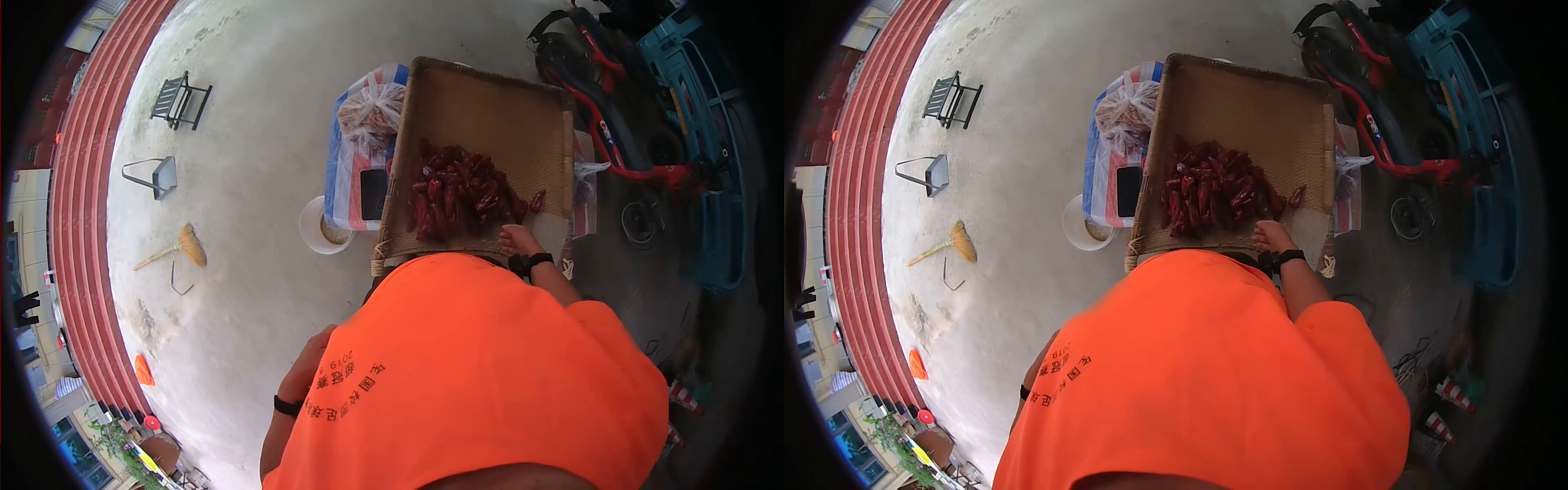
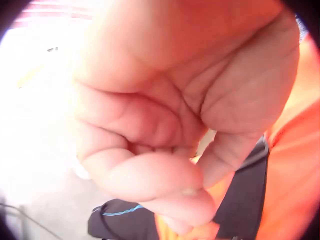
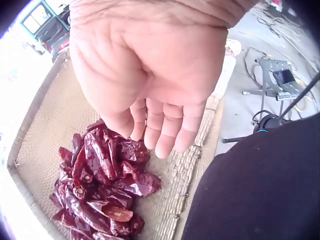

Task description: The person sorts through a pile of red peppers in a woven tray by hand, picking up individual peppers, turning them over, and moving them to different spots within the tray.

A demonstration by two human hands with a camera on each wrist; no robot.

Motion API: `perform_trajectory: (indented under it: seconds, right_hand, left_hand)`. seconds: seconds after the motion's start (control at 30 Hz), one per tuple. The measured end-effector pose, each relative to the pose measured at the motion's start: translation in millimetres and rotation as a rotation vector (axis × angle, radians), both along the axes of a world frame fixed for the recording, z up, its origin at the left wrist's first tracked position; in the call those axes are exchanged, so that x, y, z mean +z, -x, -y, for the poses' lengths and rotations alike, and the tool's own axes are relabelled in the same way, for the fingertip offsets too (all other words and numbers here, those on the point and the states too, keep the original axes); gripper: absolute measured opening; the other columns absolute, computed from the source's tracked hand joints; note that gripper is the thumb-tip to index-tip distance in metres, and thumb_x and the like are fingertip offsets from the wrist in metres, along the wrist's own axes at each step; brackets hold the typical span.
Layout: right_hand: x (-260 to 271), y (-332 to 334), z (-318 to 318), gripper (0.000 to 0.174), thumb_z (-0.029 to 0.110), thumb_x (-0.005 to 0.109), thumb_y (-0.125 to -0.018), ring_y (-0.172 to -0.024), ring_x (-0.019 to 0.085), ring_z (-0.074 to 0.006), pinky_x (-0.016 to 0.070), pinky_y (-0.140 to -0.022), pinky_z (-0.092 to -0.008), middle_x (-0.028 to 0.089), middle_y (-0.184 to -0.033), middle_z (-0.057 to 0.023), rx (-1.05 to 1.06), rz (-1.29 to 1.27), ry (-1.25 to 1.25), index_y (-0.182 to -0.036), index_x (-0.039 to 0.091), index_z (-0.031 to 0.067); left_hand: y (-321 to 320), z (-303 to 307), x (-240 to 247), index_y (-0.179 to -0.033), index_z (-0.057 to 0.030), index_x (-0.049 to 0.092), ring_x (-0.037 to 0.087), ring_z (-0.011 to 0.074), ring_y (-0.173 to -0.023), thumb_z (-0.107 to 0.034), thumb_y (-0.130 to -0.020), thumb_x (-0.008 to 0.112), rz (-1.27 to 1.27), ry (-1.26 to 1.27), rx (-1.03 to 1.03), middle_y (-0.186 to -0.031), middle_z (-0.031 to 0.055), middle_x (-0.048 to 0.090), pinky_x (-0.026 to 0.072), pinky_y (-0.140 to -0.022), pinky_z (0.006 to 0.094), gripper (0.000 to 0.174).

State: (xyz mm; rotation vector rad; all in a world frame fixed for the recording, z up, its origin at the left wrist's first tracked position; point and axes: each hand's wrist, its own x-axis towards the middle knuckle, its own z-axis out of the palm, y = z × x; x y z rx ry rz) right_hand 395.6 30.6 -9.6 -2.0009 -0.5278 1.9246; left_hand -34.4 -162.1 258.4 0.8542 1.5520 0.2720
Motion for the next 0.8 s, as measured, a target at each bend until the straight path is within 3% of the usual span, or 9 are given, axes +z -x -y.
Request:
perform_trajectory:
  seconds: [0.1, 0.2, 0.23, 0.33, 0.43, 0.57, 0.7, 0.8]
  right_hand:
    - [0.5, 9.3, -13.9, 0.023, 0.025, 0.050, -0.082, -0.073, 0.055, -0.0153, 0.0476, -0.062, -0.0299, 0.053, -0.087, -0.0033, 0.091, 0.043, -0.020, -0.099, 0.049, 0.0083]
    - [-11.2, 16.1, -32.3, 0.021, 0.025, 0.050, -0.082, -0.072, 0.054, -0.0138, 0.0472, -0.060, -0.0285, 0.052, -0.085, -0.0023, 0.225, 0.113, -0.066, -0.097, 0.050, 0.0101]
    - [-21.4, 18.3, -39.2, 0.021, 0.025, 0.050, -0.082, -0.072, 0.053, -0.0135, 0.0470, -0.058, -0.0281, 0.052, -0.084, -0.0020, 0.293, 0.129, -0.065, -0.097, 0.051, 0.0102]
    - [-38.0, 28.5, -52.9, 0.024, 0.023, 0.049, -0.081, -0.070, 0.053, -0.0130, 0.0464, -0.056, -0.0275, 0.053, -0.084, -0.0012, 0.426, 0.169, -0.079, -0.101, 0.051, 0.0108]
    - [-37.9, 47.3, -56.3, 0.031, 0.021, 0.047, -0.080, -0.071, 0.053, -0.0135, 0.0467, -0.059, -0.0288, 0.053, -0.090, -0.0014, 0.360, 0.175, -0.081, -0.110, 0.049, 0.0130]
    - [-46.5, 63.3, -52.4, 0.045, 0.021, 0.048, -0.080, -0.081, 0.052, -0.0170, 0.0476, -0.066, -0.0325, 0.049, -0.105, -0.0046, 0.248, 0.128, -0.002, -0.124, 0.039, 0.0164]
    - [-52.1, 67.7, -54.5, 0.046, 0.021, 0.048, -0.081, -0.083, 0.052, -0.0177, 0.0475, -0.067, -0.0317, 0.048, -0.107, -0.0052, 0.169, 0.072, -0.002, -0.125, 0.038, 0.0143]
    - [-45.3, 67.1, -56.5, 0.040, 0.023, 0.049, -0.083, -0.082, 0.053, -0.0171, 0.0464, -0.066, -0.0305, 0.049, -0.109, -0.0038, -0.005, -0.013, -0.028, -0.121, 0.042, 0.0123]
  left_hand:
    - [6.2, -30.6, -6.3, -0.106, -0.0008, 0.050, 0.053, 0.0106, -0.082, -0.015, -0.084, 0.052, 0.211, -0.012, -0.051, -0.097, 0.0038, 0.058, 0.0436, -0.073, 0.0237, 0.026]
    - [13.3, -67.5, -21.3, -0.104, -0.0020, 0.052, 0.055, 0.0139, -0.076, -0.013, -0.083, 0.049, -0.024, -0.058, -0.251, -0.089, 0.0068, 0.059, 0.0444, -0.069, 0.0259, 0.024]
    - [15.0, -83.8, -21.1, -0.105, -0.0036, 0.051, 0.055, 0.0150, -0.084, -0.015, -0.085, 0.048, -0.063, -0.107, -0.325, -0.093, 0.0069, 0.058, 0.0435, -0.074, 0.0265, 0.024]
    - [11.2, -133.3, -26.2, -0.106, -0.0043, 0.052, 0.051, 0.0116, -0.081, -0.013, -0.084, 0.048, -0.005, -0.288, -0.256, -0.090, 0.0040, 0.056, 0.0411, -0.074, 0.0257, 0.024]
    - [-5.8, -182.2, -23.1, -0.108, -0.0044, 0.051, 0.054, 0.0122, -0.086, -0.015, -0.087, 0.047, 0.194, -0.352, -0.034, -0.096, 0.0046, 0.057, 0.0417, -0.073, 0.0257, 0.024]
    - [-39.2, -215.3, -52.3, -0.107, -0.0032, 0.050, 0.057, 0.0151, -0.084, -0.012, -0.087, 0.047, 0.580, -0.333, 0.437, -0.097, 0.0074, 0.058, 0.0449, -0.072, 0.0260, 0.023]
    - [-64.0, -210.6, -107.9, -0.106, -0.0041, 0.051, 0.059, 0.0196, -0.086, -0.011, -0.086, 0.048, 1.034, 0.000, 0.605, -0.096, 0.0091, 0.060, 0.0481, -0.073, 0.0297, 0.022]
    - [-75.0, -195.1, -138.2, -0.106, -0.0044, 0.051, 0.058, 0.0210, -0.087, -0.012, -0.086, 0.048, 1.106, 0.137, 0.697, -0.097, 0.0098, 0.059, 0.0486, -0.074, 0.0317, 0.021]
